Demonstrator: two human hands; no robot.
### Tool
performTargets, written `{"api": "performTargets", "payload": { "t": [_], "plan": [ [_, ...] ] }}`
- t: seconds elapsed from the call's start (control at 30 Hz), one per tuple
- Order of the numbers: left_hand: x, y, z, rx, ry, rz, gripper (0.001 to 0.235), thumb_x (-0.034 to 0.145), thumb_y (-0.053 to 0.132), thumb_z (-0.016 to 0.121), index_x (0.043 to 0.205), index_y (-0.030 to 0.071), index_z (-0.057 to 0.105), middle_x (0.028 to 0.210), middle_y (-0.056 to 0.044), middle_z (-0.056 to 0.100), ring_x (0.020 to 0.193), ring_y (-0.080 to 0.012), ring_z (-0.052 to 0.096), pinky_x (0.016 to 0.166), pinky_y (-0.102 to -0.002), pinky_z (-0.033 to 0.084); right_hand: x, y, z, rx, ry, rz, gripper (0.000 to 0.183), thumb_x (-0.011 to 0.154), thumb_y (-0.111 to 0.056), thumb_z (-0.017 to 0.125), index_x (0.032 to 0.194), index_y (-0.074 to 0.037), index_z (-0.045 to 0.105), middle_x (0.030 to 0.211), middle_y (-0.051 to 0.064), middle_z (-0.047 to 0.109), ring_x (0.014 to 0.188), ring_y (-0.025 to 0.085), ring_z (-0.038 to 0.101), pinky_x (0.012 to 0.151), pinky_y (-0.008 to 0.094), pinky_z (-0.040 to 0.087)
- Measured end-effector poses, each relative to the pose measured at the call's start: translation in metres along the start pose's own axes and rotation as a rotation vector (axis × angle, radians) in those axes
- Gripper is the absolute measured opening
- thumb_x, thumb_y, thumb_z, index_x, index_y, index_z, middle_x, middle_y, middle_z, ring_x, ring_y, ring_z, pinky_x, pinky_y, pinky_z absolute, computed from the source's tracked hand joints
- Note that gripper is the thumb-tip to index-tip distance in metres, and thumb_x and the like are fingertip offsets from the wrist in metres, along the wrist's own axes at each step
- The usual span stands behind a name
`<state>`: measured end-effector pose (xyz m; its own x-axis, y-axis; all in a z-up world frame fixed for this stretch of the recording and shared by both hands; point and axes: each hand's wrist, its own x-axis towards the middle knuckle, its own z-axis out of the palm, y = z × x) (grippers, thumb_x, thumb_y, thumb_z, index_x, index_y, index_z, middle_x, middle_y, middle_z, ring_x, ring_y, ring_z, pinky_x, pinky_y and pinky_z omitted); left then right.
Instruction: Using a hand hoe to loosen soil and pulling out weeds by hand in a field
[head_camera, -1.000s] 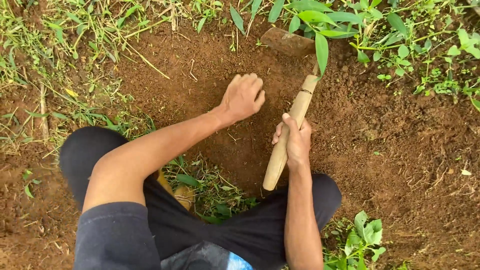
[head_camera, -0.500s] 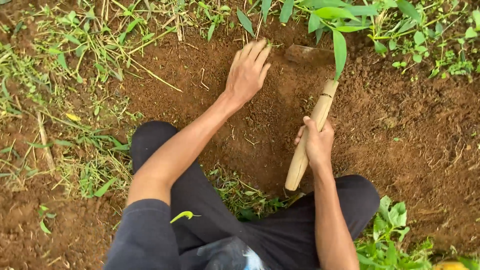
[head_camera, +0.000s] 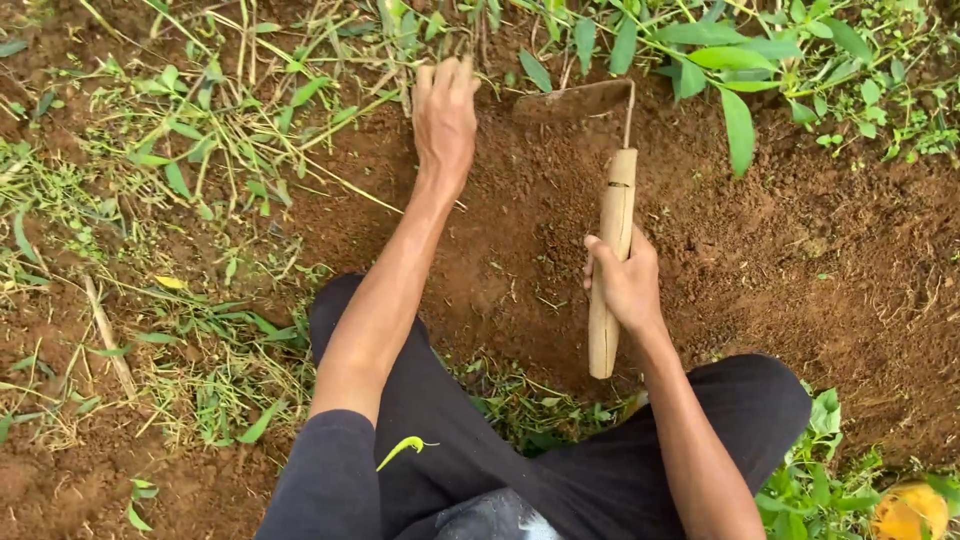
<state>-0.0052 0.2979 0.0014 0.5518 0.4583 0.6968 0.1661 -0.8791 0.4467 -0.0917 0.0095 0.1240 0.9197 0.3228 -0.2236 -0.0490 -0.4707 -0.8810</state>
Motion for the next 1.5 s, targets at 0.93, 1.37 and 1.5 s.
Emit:
{"api": "performTargets", "payload": {
  "t": [0.93, 1.37, 1.5],
  "plan": [
    [-0.013, 0.007, -0.005, -0.480, -0.052, -0.450, 0.011, 0.093, 0.005, 0.074, 0.103, 0.010, 0.076, 0.089, -0.008, 0.070, 0.088, -0.0186, 0.068, 0.084, -0.033, 0.055, 0.054, 0.012, 0.108, 0.059, 0.138, -0.155, 0.023, 0.104, -0.013, 0.053, 0.114, 0.008, 0.052, 0.063, 0.008, 0.063, 0.045, 0.017, 0.064, 0.039, 0.026, 0.056],
    [-0.021, 0.016, -0.002, -0.468, 0.023, -0.487, 0.013, 0.092, 0.001, 0.073, 0.103, 0.009, 0.075, 0.090, -0.008, 0.070, 0.088, -0.0192, 0.067, 0.085, -0.035, 0.054, 0.046, 0.008, 0.098, 0.112, 0.191, -0.189, 0.024, 0.104, -0.007, 0.052, 0.121, 0.010, 0.051, 0.065, 0.008, 0.062, 0.047, 0.016, 0.063, 0.039, 0.024, 0.055],
    [-0.033, 0.018, 0.004, -0.449, 0.045, -0.404, 0.015, 0.093, -0.003, 0.070, 0.102, 0.008, 0.075, 0.089, -0.007, 0.068, 0.090, -0.0184, 0.065, 0.086, -0.033, 0.053, 0.042, 0.003, 0.093, 0.258, 0.396, -0.313, 0.027, 0.106, -0.008, 0.049, 0.128, 0.007, 0.049, 0.069, 0.008, 0.063, 0.050, 0.014, 0.065, 0.042, 0.022, 0.056]
  ]
}}
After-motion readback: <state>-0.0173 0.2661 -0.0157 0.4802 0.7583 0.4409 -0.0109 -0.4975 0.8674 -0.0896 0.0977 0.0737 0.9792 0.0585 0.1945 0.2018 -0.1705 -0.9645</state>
